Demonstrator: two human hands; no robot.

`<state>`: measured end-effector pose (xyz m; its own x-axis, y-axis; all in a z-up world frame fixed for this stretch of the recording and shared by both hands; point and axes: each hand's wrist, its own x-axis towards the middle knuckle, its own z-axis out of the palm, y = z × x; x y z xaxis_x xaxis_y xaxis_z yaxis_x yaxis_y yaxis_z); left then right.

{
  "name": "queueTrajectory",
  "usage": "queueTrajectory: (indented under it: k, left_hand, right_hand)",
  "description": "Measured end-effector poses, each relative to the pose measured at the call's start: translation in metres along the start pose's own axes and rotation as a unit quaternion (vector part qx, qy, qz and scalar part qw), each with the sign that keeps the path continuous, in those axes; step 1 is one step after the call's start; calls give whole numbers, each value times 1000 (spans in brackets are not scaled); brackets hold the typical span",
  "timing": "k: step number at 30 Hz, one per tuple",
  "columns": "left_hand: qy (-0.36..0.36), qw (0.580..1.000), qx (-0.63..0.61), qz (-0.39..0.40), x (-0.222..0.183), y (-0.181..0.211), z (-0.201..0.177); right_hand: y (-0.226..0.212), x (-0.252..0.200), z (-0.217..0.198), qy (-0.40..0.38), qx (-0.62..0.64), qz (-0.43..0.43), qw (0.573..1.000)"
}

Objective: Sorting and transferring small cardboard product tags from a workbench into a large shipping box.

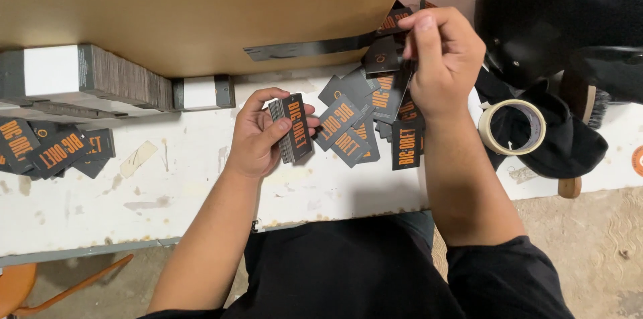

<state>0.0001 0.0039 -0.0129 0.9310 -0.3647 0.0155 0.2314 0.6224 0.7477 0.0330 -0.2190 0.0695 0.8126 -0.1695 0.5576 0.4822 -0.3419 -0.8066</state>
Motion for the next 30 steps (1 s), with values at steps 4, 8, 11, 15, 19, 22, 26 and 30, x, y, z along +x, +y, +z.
queueTrajectory:
  k: [4, 8, 11, 15, 19, 22, 26, 30]
  left_hand:
    - [4, 1000, -3, -4, 1, 0, 0]
    - [7, 999, -12, 34, 3, -2, 5]
    - [10, 999, -7, 36, 4, -1, 6]
    - [8, 999, -5, 37, 4, -3, 5]
    - [7, 999, -3, 37, 4, -4, 7]
    - [12, 999, -3, 40, 3, -3, 6]
    - [11, 999, -7, 43, 2, -4, 8]
    - [12, 999, -16, 44, 2, -3, 7]
  right_hand:
    - [-17, 2, -8, -181, -128, 67, 973]
    - [-41, -8, -9, -350, -238, 154, 893]
    - [-39, -27, -7, -427, -346, 230, 803]
    - [-47, -43, 0, -466, -436, 320, 700]
    - [-31, -60, -3, -462, -402, 344, 711]
    - [-24, -61, -9, -394, -324, 375, 774]
    - [-16, -58, -19, -307, -262, 335, 851]
    - [-27, -51, -20, -213, -176, 333, 901]
